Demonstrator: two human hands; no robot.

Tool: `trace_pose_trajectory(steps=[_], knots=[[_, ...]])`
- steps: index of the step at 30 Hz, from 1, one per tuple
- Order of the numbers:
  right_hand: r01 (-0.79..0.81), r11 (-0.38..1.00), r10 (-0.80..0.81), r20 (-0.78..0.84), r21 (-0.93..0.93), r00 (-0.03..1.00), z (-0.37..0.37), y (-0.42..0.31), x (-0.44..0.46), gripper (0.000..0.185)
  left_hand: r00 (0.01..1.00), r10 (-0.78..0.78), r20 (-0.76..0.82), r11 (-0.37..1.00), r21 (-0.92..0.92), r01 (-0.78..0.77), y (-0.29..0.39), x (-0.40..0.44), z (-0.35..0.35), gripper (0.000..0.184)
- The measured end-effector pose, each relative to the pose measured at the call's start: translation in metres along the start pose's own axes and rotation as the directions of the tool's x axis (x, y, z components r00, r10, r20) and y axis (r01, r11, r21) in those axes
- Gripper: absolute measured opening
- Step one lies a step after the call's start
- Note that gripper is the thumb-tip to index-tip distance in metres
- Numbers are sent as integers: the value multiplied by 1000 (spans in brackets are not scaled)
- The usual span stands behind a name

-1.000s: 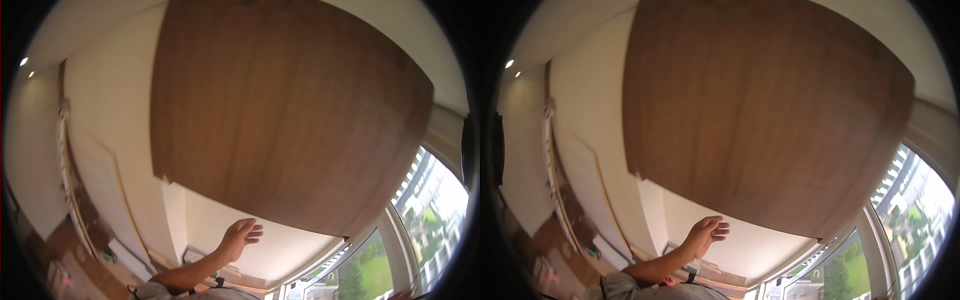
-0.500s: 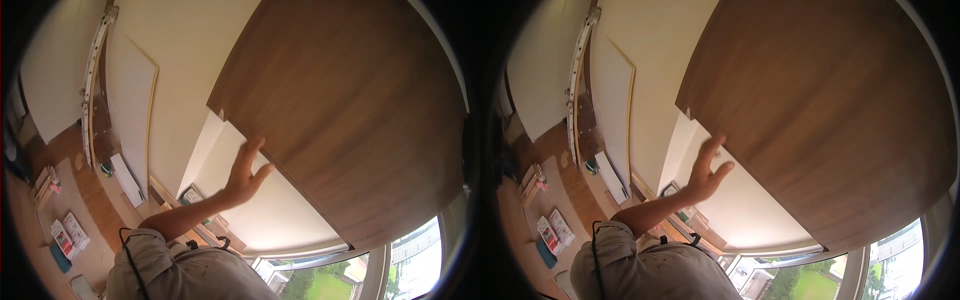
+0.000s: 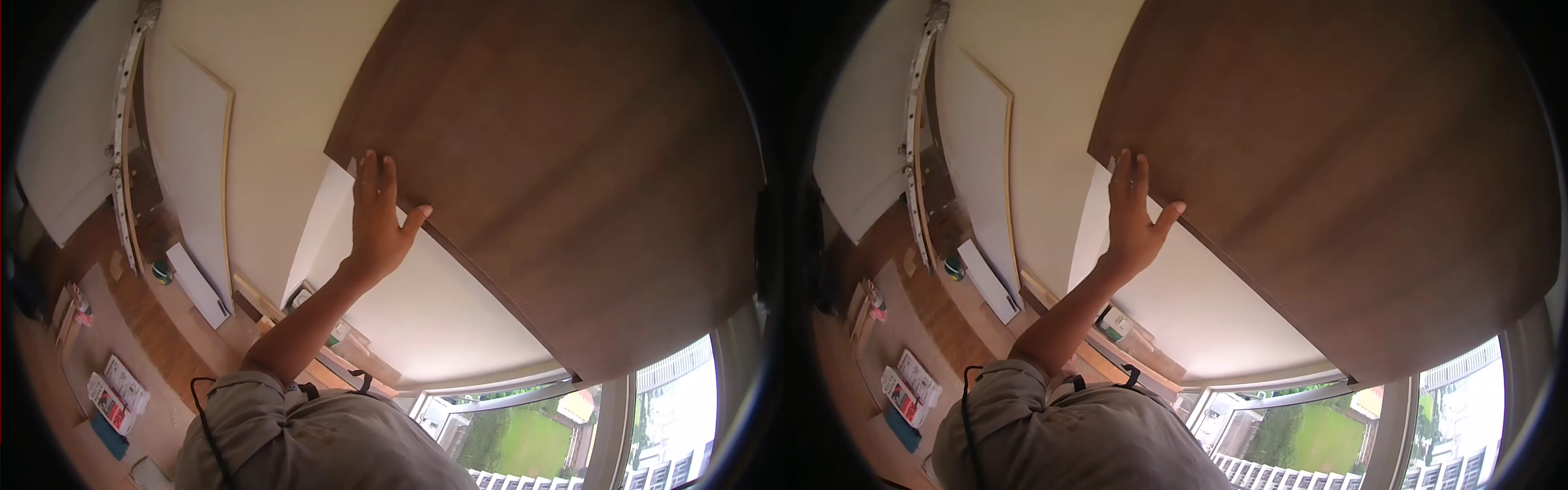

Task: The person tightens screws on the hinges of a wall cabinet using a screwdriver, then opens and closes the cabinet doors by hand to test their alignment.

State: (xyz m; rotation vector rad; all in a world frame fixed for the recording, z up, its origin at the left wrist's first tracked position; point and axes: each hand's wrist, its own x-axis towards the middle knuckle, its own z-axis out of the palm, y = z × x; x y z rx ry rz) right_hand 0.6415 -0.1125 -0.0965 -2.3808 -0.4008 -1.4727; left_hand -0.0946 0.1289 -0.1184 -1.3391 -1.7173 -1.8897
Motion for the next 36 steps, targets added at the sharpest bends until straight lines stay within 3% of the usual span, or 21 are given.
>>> trace_pose_trajectory(steps=[1,2,4,6,7,8,9,11,13,14,15,17,21,23,27,29,31,33,36], knots=[[-9,1000,9,-6,-15,1000,1,10,-4,69,1000,4,-4,1000,-29,-4,0,-1,1,89],[-103,988,90,116,113,989,22,23,4,87,989,121,-85,993,8,-120,-9,0,4,89],[74,996,-81,-155,-52,985,72,50,4,56,997,57,-47,998,-34,-59,-8,-3,6,90],[33,998,-39,-101,-58,994,31,30,0,54,1000,16,-21,1000,-25,-17,-5,-4,4,90],[71,997,-67,-130,27,989,17,24,-1,53,1000,-2,-20,1000,-18,2,0,-7,6,90],[-67,983,59,54,169,997,-21,1,-2,54,999,-44,-15,994,-102,42,10,-14,5,86],[23,999,-21,-53,38,998,-4,14,-3,53,996,-91,-9,981,-173,88,16,-21,3,82],[-15,993,19,-30,121,999,-42,-10,-5,54,1000,-7,-11,949,-315,3,28,-46,5,69],[-4,992,7,-25,127,1000,-40,-8,-3,52,965,-83,247,756,-615,222,47,-75,10,55],[-12,993,14,-10,114,1000,-43,-10,-2,52,913,-143,383,533,-747,397,58,-88,17,48],[-40,993,37,24,111,999,-46,-13,-1,51,825,-157,543,376,-739,558,72,-95,18,43],[-72,993,66,70,93,995,-49,-15,0,50,636,-95,766,293,-589,753,93,-91,25,41],[-59,995,54,58,81,997,-48,-6,-2,50,529,-99,843,260,-491,831,108,-87,52,37],[-26,999,24,44,41,999,-41,-8,-2,51,422,-53,905,107,-415,904,110,-86,56,33],[-33,999,32,23,42,999,-36,-4,-4,50,319,-27,947,105,-314,943,130,-101,73,33],[-59,991,52,56,120,997,-25,3,-6,50,358,-2,934,-2,-358,934,139,-113,87,25],[-13,983,20,-36,182,999,-12,10,-9,53,396,-14,918,-44,-396,917,146,-118,99,20],[-46,969,55,-29,244,998,-1,13,-12,54,411,-86,908,-89,-417,904,150,-119,103,25],[-108,961,105,27,254,994,11,20,-14,56,456,-131,880,-38,-464,885,154,-120,105,25]])
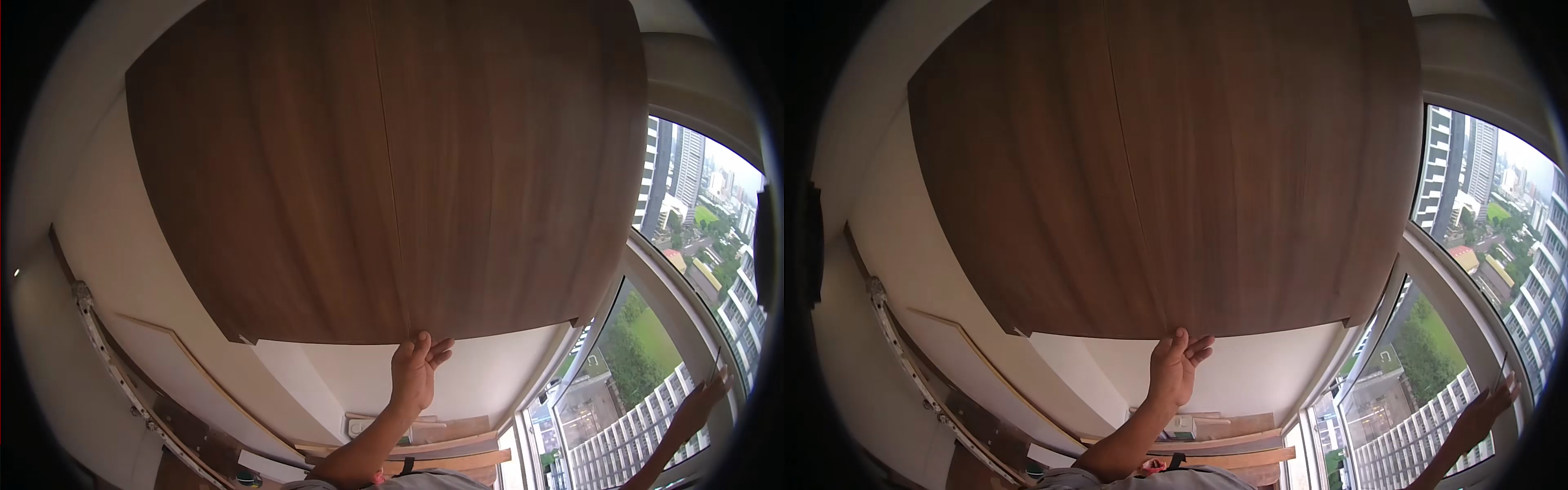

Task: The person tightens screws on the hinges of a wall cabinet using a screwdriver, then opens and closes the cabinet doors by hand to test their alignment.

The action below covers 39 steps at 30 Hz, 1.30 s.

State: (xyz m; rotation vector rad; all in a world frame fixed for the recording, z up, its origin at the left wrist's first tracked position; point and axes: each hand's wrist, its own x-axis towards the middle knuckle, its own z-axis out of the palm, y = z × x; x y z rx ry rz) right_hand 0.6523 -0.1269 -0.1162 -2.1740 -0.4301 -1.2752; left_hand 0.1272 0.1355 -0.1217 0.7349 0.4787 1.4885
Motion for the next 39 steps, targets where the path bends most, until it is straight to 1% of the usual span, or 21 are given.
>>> trace_pose_trajectory(steps=[6,10,13,15,18,19,21,22,24,25,26,27,28,29,30,31,33,34,36,37,39], knots=[[15,1000,-15,-44,1,999,7,-6,-3,56,994,76,-80,997,7,-75,-15,0,1,25],[18,1000,-18,-61,14,998,12,-6,-2,57,988,135,-80,991,10,-134,-19,-21,4,23],[26,1000,-26,-86,9,996,14,-4,-4,57,980,189,-63,978,102,-182,-20,-54,6,21],[32,999,-30,-99,13,995,16,-4,-5,57,947,314,75,899,297,-322,-24,-78,2,22],[54,998,-50,-133,22,990,21,4,-4,58,925,324,199,887,276,-370,-24,-101,2,18],[68,997,-64,-146,20,987,23,6,-5,58,923,328,199,888,268,-374,-23,-103,0,18],[88,996,-83,-167,24,982,25,7,-6,58,860,342,378,725,477,-498,-18,-106,-7,20],[90,995,-84,-175,30,981,26,4,-7,58,855,348,384,725,468,-505,-18,-107,-11,20],[71,996,-60,-174,60,983,23,-3,-3,59,904,141,403,722,583,-372,-20,-111,-21,33],[12,992,2,-106,127,994,30,-2,-1,60,915,26,403,705,642,-303,-22,-114,-28,44],[12,992,1,-106,125,994,22,-5,-4,61,880,-31,473,665,667,-335,-20,-110,-34,52],[13,992,0,-107,122,994,15,-8,-6,62,862,-81,501,669,668,-325,-24,-110,-34,52],[14,993,-1,-108,120,994,9,-14,-7,63,872,133,472,741,537,-404,-19,-113,-18,30],[-50,979,62,-58,198,996,-7,-23,-5,63,858,323,400,782,397,-480,-17,-113,-7,22],[-129,981,127,20,143,992,-24,-37,0,63,845,334,417,757,415,-504,-15,-109,-8,29],[-128,985,125,29,113,992,-36,-46,3,65,869,346,353,734,476,-485,-15,-108,-3,36],[-62,991,67,-33,120,997,-39,-47,5,63,859,385,338,709,487,-510,-12,-98,4,36],[-87,990,88,-4,113,996,-40,-47,6,63,859,374,350,712,486,-507,-13,-94,2,36],[-110,988,108,21,111,994,-41,-45,4,63,893,393,222,765,461,-451,-15,-87,-6,30],[-98,989,97,13,112,995,-40,-44,3,63,893,391,223,765,461,-450,-15,-82,-8,30],[-88,990,88,4,111,996,-41,-43,3,63,946,323,-5,840,461,-285,-13,-69,-10,28]])
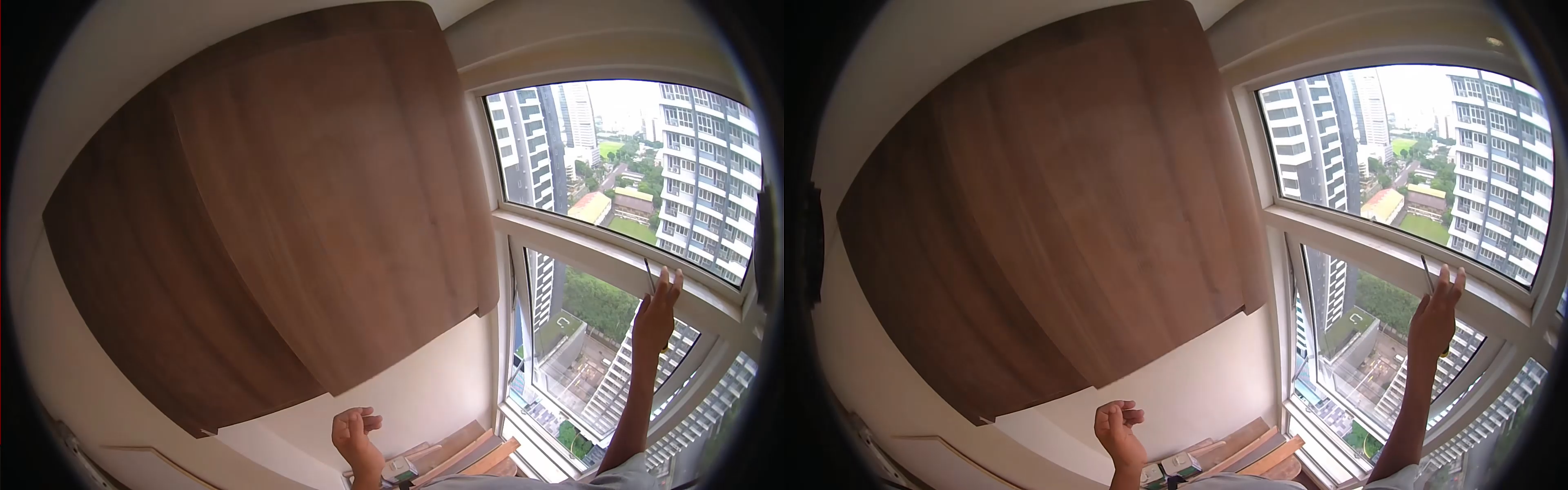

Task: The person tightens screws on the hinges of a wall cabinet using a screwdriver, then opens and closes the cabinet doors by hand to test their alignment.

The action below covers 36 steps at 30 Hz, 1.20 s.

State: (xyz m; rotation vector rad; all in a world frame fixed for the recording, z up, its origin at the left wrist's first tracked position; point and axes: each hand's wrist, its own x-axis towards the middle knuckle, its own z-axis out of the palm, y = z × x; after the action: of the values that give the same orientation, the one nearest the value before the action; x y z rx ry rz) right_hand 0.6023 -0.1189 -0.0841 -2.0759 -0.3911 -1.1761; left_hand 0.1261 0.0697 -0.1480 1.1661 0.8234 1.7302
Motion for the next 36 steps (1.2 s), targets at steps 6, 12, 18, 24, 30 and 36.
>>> trace_pose_trajectory(steps=[6,12,18,24,30,36], knots=[[23,1000,-23,-14,9,1000,-3,-4,-1,63,992,-103,-75,990,-102,96,-5,26,-18,29],[6,998,-5,-13,57,1000,24,19,-4,67,974,-174,-147,901,-424,97,12,73,-36,32],[114,993,-115,-88,-21,989,41,35,-5,57,971,-208,-115,852,-509,122,19,74,-37,36],[60,998,-60,-60,-7,996,55,46,-9,56,997,-67,28,766,-639,70,17,34,-69,35],[84,990,-87,-26,-111,996,34,32,3,58,904,-295,-308,674,-738,-32,83,-32,-81,35],[104,972,-96,47,-211,994,-8,-3,2,61,994,107,-11,566,-822,-70,89,-67,-149,29]])
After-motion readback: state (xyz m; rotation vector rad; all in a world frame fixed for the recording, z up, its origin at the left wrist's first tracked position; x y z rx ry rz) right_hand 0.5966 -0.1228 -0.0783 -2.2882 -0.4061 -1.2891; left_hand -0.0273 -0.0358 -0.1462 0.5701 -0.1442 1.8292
